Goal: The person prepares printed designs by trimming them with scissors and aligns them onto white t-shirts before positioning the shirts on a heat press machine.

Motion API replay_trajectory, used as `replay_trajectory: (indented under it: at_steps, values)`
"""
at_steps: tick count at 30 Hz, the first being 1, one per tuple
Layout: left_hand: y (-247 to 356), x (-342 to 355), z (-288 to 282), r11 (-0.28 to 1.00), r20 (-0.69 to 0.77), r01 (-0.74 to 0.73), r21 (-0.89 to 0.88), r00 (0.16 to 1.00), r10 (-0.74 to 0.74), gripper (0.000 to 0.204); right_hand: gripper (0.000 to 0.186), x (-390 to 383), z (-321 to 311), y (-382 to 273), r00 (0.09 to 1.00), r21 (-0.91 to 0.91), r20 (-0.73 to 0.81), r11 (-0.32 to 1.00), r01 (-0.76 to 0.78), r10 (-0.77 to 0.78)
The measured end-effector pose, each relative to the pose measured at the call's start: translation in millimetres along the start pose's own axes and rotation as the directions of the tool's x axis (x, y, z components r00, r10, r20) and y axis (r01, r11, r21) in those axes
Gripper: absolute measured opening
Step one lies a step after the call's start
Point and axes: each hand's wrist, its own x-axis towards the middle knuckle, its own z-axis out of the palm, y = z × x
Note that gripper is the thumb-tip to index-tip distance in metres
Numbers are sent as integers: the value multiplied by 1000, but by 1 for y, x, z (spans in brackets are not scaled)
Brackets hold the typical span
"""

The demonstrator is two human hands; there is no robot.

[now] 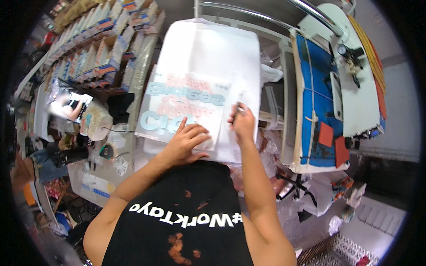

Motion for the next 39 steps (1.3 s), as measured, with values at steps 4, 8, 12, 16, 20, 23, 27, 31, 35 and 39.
replay_trajectory:
  at_steps: [4,8,12,16,20,23,27,31,35,39]
  values:
    - [-18,-8,17,802,-267,480,356,875,-405,68,48,-26,-61,-11,988,86,-147,996,-27,39]
    - [-81,0,7,902,-113,301,308,953,-280,53,60,-68,-115,-23,959,-568,-256,822,-47,-122]
    - [-136,17,-32,916,39,74,394,994,-97,37,51,-83,-162,19,999,-242,-23,970,-28,23]
    - [-116,42,-20,962,-25,39,270,999,-34,48,46,-121,-125,45,935,-99,304,982,-163,185]
    - [-90,51,13,926,84,20,376,995,-56,57,49,-145,-113,69,823,-69,470,943,-326,319]
    - [-98,66,10,937,76,65,344,992,-96,56,51,-147,-92,66,843,-66,411,934,-351,346]
    - [-91,67,13,962,71,-30,272,997,11,51,52,-136,-51,68,908,-21,324,962,-274,266]
    - [-60,64,37,987,49,-100,129,994,95,45,51,-127,-26,56,935,59,248,960,-275,253]
    - [-56,64,54,982,-61,-132,135,988,141,31,48,-124,-27,53,947,46,246,974,-223,205]
    - [-57,64,59,971,-135,-176,163,971,199,18,48,-123,-23,44,948,-3,227,973,-229,223]
